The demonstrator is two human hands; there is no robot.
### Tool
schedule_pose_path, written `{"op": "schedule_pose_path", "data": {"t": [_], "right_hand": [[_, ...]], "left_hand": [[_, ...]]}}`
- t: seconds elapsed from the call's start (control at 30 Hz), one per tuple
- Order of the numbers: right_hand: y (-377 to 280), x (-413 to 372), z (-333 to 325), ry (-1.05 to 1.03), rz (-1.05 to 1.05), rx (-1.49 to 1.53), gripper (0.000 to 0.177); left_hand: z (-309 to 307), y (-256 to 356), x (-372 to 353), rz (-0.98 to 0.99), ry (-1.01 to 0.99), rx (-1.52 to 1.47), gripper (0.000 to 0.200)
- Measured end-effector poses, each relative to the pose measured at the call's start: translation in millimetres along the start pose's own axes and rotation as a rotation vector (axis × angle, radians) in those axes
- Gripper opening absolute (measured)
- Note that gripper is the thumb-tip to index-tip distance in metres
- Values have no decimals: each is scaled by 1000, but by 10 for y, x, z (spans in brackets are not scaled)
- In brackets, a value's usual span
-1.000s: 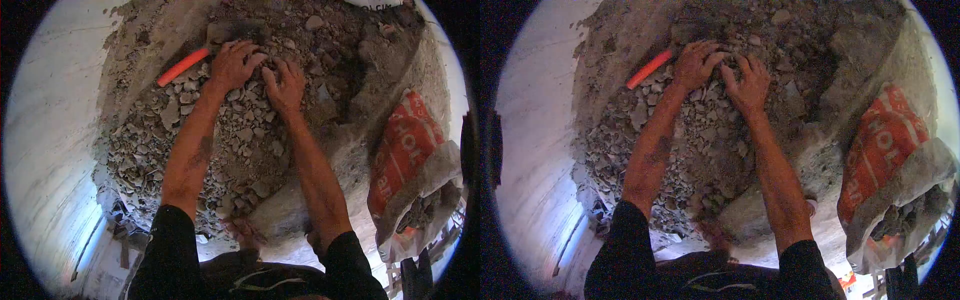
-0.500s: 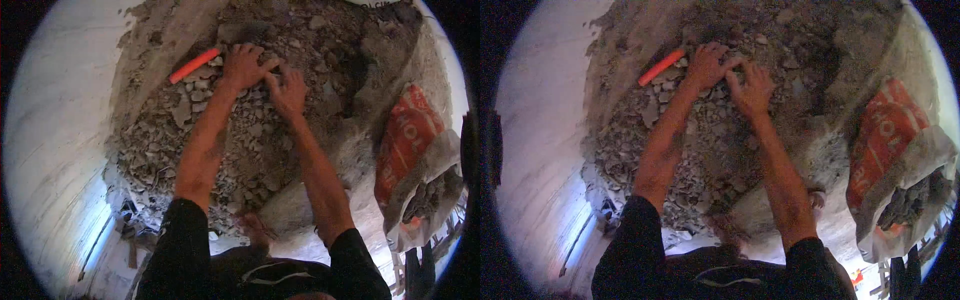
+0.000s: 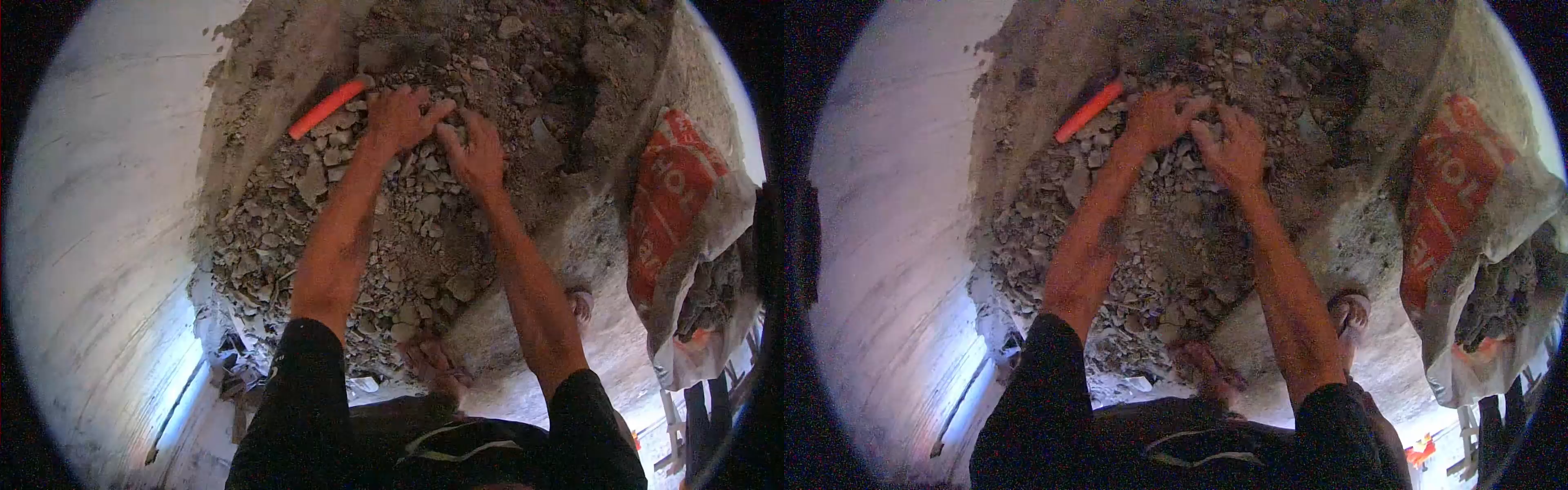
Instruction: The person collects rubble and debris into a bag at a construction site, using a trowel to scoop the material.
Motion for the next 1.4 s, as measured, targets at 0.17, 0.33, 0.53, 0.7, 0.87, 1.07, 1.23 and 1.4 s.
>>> {"op": "schedule_pose_path", "data": {"t": [0.17, 0.33, 0.53, 0.7, 0.87, 1.07, 1.23, 1.4], "right_hand": [[-189, -167, -85, 25, 30, 45, 65], [-244, -157, 43, 110, 129, 70, 67], [-187, -168, 74, 109, 83, 114, 61], [-424, -147, -20, 23, 256, 154, 65], [-427, -208, 108, 53, 286, 57, 75], [-532, -303, -59, 167, 332, 355, 64], [-622, -389, -103, 309, 333, 418, 55], [-830, -435, -304, 321, 255, 424, 53]], "left_hand": [[-135, 64, -94, -25, -257, 34, 83], [-102, 119, 2, -93, -296, 13, 85], [-242, 173, 32, -232, -483, 38, 88], [153, -300, 46, -94, -585, -346, 83], [-260, 14, -208, -145, -582, -592, 69], [142, -200, -446, -658, -435, -1140, 52], [-253, 442, -763, -742, -237, -1425, 41], [-307, 466, -973, -638, -239, -1785, 32]]}}
Point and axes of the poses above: each hand's wrist, its own x-axis towards the middle knuckle, its own z-axis out of the palm, y = z × x, the point moved 1 cm from there along x, towards the middle knuckle, and after that the axes turned 8 degrees about -z, right-handed, at the moved point
